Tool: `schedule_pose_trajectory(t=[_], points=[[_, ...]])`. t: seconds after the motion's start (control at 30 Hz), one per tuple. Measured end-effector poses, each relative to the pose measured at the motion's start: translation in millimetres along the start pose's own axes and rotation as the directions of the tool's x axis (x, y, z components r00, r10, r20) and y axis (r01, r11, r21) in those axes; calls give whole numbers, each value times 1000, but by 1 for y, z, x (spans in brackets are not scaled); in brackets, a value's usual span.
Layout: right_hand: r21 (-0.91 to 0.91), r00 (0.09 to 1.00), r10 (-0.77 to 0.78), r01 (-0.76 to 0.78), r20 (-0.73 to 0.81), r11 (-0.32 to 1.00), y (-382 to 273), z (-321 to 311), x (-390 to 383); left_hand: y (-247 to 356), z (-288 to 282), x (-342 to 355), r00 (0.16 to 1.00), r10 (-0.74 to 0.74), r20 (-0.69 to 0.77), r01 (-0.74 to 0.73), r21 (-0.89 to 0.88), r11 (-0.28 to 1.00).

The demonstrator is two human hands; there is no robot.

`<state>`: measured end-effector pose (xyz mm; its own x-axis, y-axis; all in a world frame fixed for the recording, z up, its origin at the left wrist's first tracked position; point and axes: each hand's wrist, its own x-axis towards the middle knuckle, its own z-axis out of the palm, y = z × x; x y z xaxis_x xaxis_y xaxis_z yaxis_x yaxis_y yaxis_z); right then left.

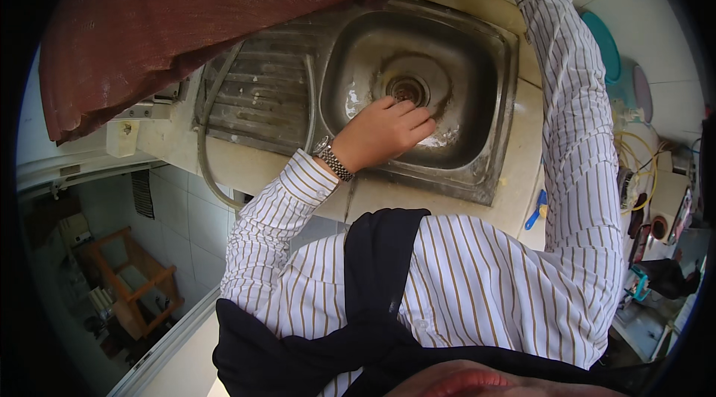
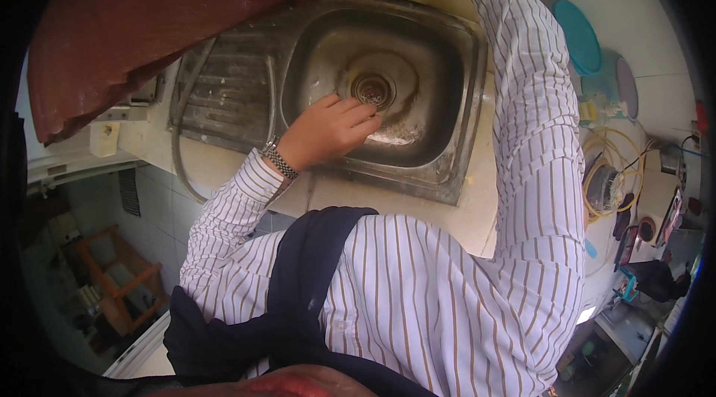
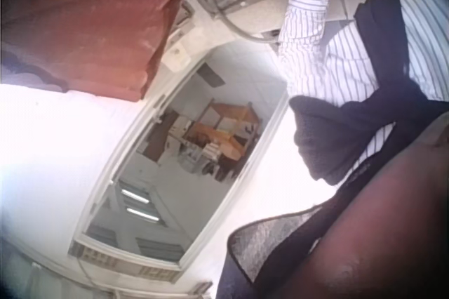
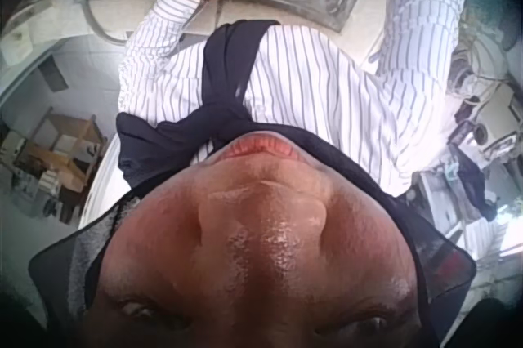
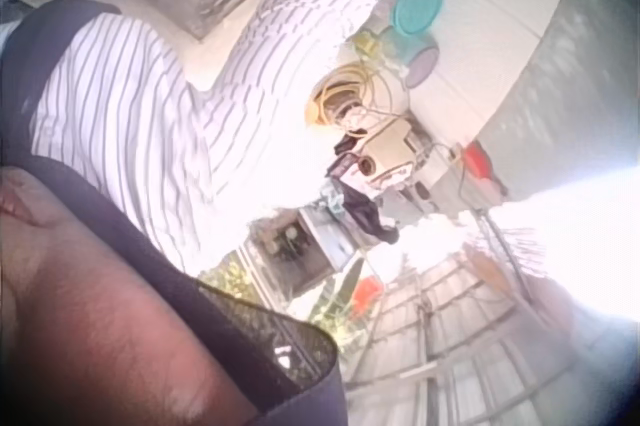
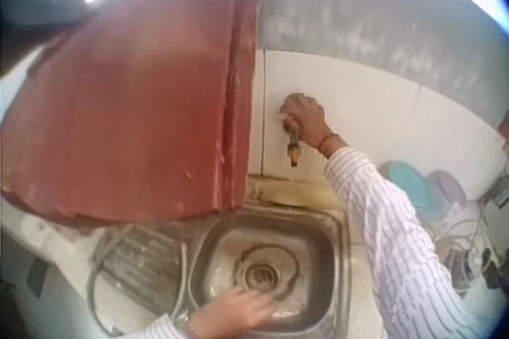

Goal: The person washes their hands at the sink, then scoops a yellow paste from a bowl onto a blue grater using a spatula. They then use their fingers to press and shape the paste on the grater's surface.

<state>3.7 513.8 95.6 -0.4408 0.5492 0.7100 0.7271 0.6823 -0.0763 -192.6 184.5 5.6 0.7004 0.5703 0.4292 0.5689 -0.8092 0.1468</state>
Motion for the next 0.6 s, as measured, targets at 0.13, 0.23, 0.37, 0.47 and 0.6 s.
schedule_pose_trajectory(t=[0.13, 0.23, 0.37, 0.47, 0.6], points=[[274, 861, 289, -183, -419, 944, -13, -3, -56, 23, -20, -61, 938, -344, -49, 330, -188, 925], [402, 556, 763, -649, -329, 646, -44, 36, -130, 53, -20, -112, 827, -547, -131, 520, -191, 832], [656, 331, 690, -703, 643, -275, -56, 74, -162, 92, -17, -166, 730, -660, -175, 632, -195, 750], [595, 382, 493, -692, 782, -408, -78, 62, -148, 117, -20, -191, 722, -661, -203, 634, -187, 750], [509, 413, 350, -823, 841, -251, -71, 41, -130, 127, -20, -211, 728, -626, -278, 609, -157, 778]])
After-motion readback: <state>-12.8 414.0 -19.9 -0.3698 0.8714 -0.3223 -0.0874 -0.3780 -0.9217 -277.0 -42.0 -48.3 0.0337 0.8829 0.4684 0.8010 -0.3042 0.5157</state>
